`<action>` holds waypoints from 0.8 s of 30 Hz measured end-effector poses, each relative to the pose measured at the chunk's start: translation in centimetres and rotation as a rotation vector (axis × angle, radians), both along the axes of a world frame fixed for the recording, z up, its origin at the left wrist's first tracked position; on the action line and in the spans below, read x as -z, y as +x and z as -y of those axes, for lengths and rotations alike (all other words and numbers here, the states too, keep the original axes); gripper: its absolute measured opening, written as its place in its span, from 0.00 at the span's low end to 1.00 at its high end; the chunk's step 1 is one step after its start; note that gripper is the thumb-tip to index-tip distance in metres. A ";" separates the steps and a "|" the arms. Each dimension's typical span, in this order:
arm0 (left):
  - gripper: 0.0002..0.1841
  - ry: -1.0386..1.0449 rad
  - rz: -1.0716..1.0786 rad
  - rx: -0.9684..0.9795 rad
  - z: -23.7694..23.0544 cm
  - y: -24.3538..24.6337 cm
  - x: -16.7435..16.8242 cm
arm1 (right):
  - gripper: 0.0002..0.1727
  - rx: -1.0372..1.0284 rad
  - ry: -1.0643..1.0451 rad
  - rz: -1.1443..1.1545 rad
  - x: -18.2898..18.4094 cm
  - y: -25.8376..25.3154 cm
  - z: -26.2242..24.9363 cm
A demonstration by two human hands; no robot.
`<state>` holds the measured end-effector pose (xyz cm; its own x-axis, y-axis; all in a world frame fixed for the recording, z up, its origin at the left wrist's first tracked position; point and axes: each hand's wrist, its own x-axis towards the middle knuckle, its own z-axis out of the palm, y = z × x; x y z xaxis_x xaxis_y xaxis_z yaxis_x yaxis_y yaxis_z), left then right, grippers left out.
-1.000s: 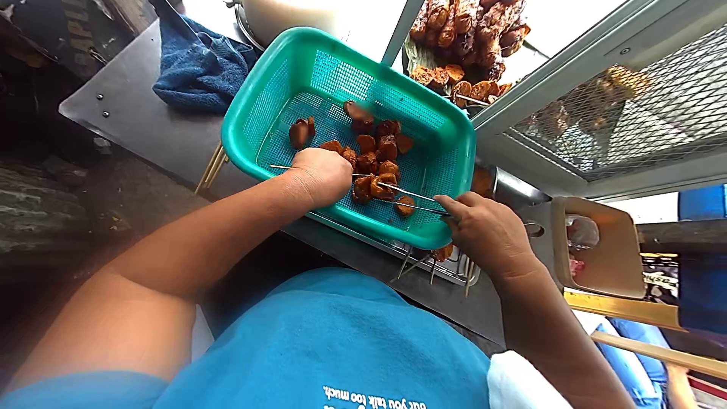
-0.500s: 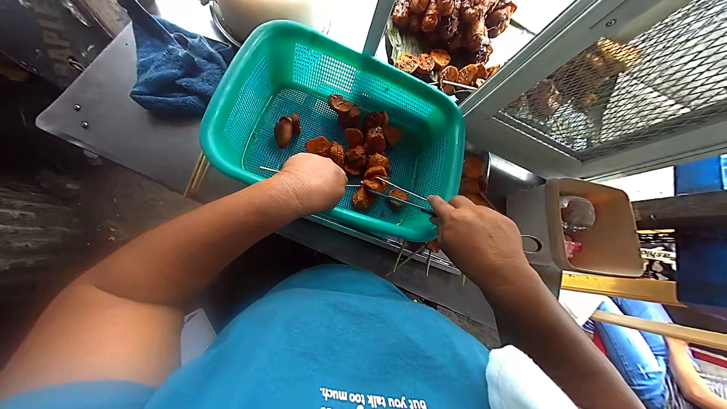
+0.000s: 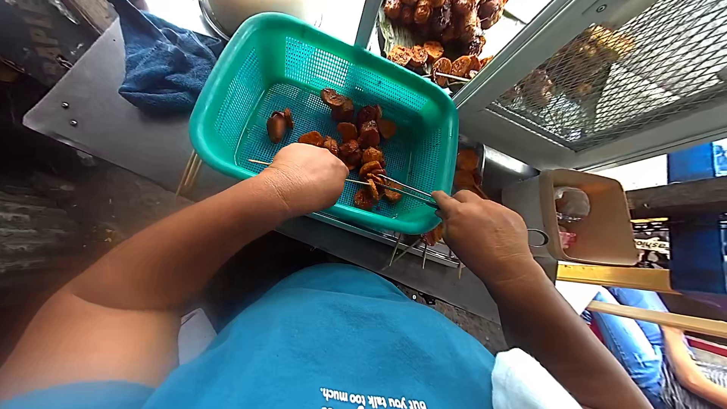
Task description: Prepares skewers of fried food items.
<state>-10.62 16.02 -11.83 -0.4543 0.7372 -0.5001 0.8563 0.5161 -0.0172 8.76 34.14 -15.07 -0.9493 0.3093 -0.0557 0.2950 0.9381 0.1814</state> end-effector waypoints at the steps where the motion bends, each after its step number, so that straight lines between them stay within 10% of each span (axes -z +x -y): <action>1: 0.21 0.015 0.000 -0.009 0.0 -0.1 -0.2 | 0.14 0.000 -0.001 0.001 0.1 0.0 0.0; 24: 0.14 -0.082 -0.008 -0.004 -2.6 1.2 2.5 | 0.15 0.032 -0.008 0.175 -1.0 -1.9 -1.0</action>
